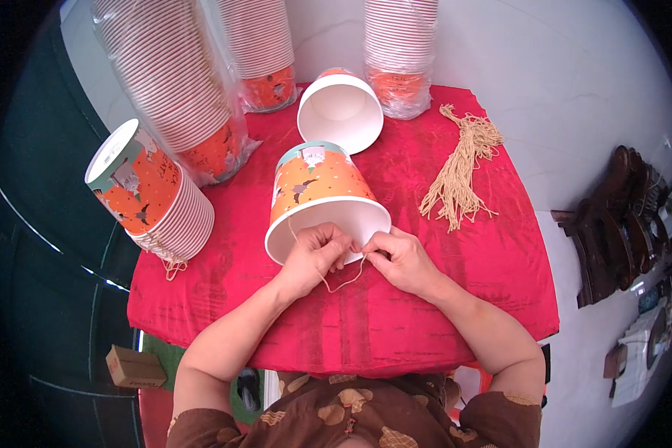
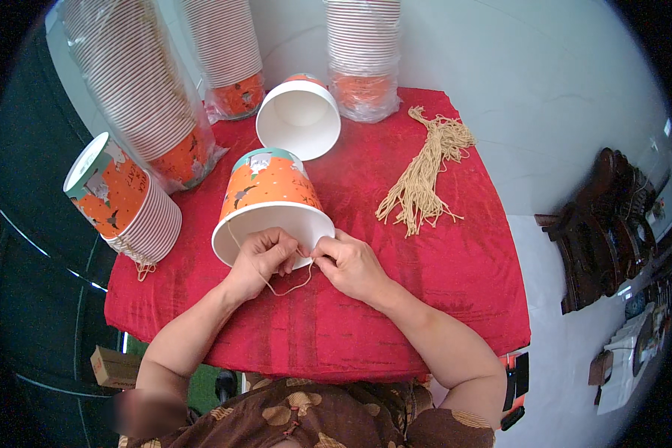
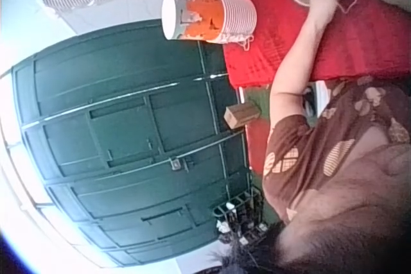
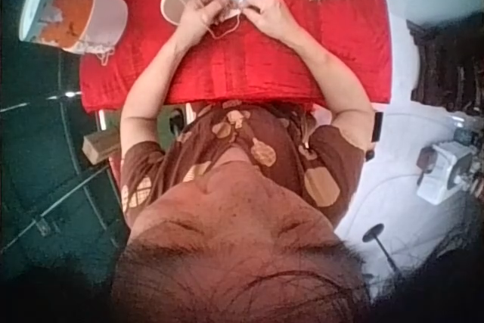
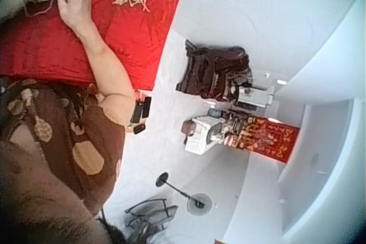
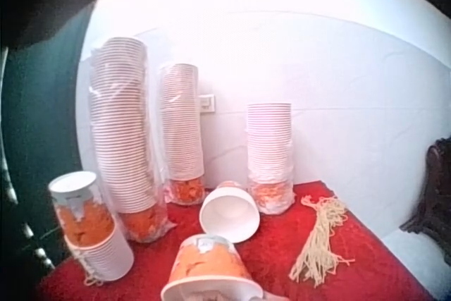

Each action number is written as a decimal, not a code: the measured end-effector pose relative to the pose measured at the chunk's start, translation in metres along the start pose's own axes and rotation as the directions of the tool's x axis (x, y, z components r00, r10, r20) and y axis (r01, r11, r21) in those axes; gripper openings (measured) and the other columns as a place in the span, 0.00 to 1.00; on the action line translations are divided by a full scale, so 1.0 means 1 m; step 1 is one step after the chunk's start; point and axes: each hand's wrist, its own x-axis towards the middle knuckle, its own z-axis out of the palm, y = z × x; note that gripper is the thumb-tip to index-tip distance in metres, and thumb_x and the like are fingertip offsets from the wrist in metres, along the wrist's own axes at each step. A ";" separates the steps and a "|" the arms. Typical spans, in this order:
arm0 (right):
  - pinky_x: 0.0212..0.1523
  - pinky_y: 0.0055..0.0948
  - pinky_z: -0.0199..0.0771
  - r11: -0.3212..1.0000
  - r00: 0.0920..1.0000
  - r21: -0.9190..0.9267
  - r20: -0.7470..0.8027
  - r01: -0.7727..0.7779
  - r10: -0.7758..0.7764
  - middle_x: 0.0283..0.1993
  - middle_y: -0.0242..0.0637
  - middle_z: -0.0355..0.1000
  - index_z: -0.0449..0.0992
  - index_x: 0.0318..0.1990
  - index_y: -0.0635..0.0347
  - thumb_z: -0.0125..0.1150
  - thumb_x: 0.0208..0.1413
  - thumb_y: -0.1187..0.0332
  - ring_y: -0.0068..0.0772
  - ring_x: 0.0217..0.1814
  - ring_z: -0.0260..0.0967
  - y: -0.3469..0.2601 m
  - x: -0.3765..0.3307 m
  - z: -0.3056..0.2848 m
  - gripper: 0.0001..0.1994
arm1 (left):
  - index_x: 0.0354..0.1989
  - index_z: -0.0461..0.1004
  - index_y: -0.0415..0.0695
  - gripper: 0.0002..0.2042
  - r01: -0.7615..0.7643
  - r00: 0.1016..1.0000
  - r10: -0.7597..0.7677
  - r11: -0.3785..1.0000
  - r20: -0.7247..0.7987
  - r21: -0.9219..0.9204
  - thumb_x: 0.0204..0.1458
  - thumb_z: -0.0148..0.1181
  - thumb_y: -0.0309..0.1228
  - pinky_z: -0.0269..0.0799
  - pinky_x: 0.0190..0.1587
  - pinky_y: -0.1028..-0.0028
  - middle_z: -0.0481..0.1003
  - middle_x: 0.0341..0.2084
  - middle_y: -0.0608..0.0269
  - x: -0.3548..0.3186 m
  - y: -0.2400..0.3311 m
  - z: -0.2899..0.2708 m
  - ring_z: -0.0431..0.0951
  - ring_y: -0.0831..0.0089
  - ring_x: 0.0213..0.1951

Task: Attaching string handles to paper buckets by threading them through pre-drilled holes.

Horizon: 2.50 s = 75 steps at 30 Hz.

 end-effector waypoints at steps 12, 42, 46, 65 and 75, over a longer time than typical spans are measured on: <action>0.38 0.37 0.76 0.998 0.996 0.021 0.069 0.058 -0.059 0.36 0.47 0.73 0.78 0.34 0.59 0.64 0.49 0.73 0.46 0.36 0.75 0.004 -0.001 -0.001 0.04 | 0.32 0.73 0.39 0.10 0.068 0.997 -0.071 0.991 0.024 0.116 0.60 0.55 0.33 0.61 0.19 0.80 0.70 0.18 0.67 0.005 -0.004 0.002 0.66 0.82 0.18; 0.21 0.40 0.70 0.924 0.959 -0.319 -0.121 0.209 -0.258 0.21 0.41 0.71 0.73 0.31 0.59 0.60 0.54 0.73 0.43 0.21 0.72 -0.030 -0.005 0.006 0.02 | 0.33 0.75 0.36 0.04 -0.139 0.990 0.136 0.909 0.034 0.393 0.50 0.59 0.22 0.73 0.34 0.69 0.77 0.25 0.55 0.000 -0.006 0.005 0.78 0.67 0.30; 0.21 0.40 0.70 0.943 0.964 -0.276 -0.135 0.185 -0.228 0.21 0.42 0.72 0.73 0.32 0.59 0.60 0.54 0.73 0.43 0.22 0.73 -0.029 -0.004 0.006 0.02 | 0.32 0.75 0.37 0.04 -0.195 0.981 0.186 0.881 0.064 0.431 0.49 0.60 0.22 0.73 0.34 0.68 0.77 0.25 0.54 -0.001 -0.004 0.007 0.78 0.64 0.29; 0.19 0.39 0.71 0.899 0.938 -0.345 -0.116 0.270 -0.326 0.19 0.40 0.71 0.73 0.38 0.59 0.62 0.53 0.72 0.42 0.18 0.72 -0.038 -0.006 0.005 0.06 | 0.30 0.72 0.38 0.02 -0.272 0.962 0.236 0.840 0.134 0.469 0.51 0.59 0.20 0.71 0.31 0.69 0.75 0.23 0.55 -0.002 -0.007 0.003 0.77 0.68 0.28; 0.28 0.42 0.75 0.897 0.952 -0.398 -0.148 0.192 -0.269 0.29 0.46 0.70 0.73 0.42 0.62 0.58 0.53 0.75 0.49 0.31 0.73 -0.024 -0.003 0.000 0.08 | 0.31 0.71 0.38 0.03 -0.290 0.956 0.240 0.862 0.170 0.416 0.52 0.58 0.19 0.72 0.34 0.70 0.75 0.24 0.55 -0.003 0.002 0.003 0.77 0.66 0.29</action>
